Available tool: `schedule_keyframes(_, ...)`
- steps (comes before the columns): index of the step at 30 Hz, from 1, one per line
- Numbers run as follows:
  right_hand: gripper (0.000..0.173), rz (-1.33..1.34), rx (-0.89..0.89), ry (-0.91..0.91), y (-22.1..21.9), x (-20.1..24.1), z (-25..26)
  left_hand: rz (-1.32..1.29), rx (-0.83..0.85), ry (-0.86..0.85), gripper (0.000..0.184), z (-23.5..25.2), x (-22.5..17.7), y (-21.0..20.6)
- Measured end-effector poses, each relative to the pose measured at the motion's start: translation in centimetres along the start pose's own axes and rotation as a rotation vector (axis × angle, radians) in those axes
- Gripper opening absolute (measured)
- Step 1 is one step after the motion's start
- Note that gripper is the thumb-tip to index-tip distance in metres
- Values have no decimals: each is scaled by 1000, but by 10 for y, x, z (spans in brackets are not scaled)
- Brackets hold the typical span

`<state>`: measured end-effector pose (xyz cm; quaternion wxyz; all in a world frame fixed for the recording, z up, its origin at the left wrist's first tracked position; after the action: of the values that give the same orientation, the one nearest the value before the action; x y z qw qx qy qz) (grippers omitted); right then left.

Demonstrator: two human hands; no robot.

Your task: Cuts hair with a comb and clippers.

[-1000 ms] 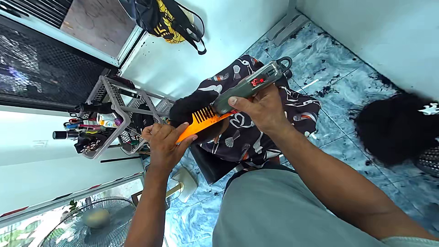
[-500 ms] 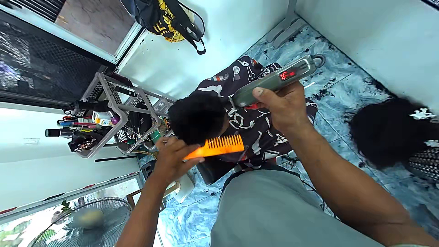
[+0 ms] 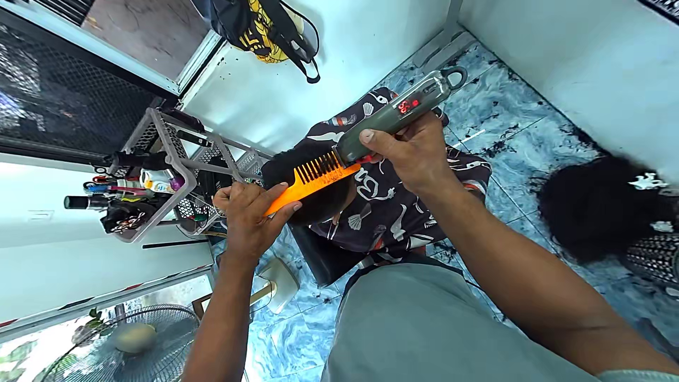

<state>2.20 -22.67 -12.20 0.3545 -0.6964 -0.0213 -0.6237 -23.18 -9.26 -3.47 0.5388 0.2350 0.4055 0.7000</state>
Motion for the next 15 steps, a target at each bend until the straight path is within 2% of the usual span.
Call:
schedule_keyframes(8, 44, -27, 113, 93, -25, 10, -16, -13, -2, -51, 37, 1, -6, -5)
schedule_keyframes(10, 43, -47, 164, 113, -30, 13, -23, 22, 1, -20, 38, 4, -2, -3)
schedule_keyframes(12, 43, -40, 184, 114, -23, 16, -25, 75, -24, 155, 37, 6, 14, 11)
schedule_keyframes(14, 39, -21, 107, 92, -1, 18, -18, 12, -110, 383, 34, -1, 32, 36)
schedule_keyframes(15, 39, -29, 45, 66, 14, 17, -11, -63, -84, 409, 34, -9, 30, 42)
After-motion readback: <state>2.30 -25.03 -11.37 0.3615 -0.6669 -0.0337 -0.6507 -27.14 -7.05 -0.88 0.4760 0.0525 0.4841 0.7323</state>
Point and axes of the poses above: each hand's wrist, its own z-axis towards the middle knuckle, its own y-axis out of the back of the hand, x = y × z, the point moved 5 cm from there along z, towards the middle knuckle, and after that the axes turned 13 degrees about -x, right-handed, at the moved point
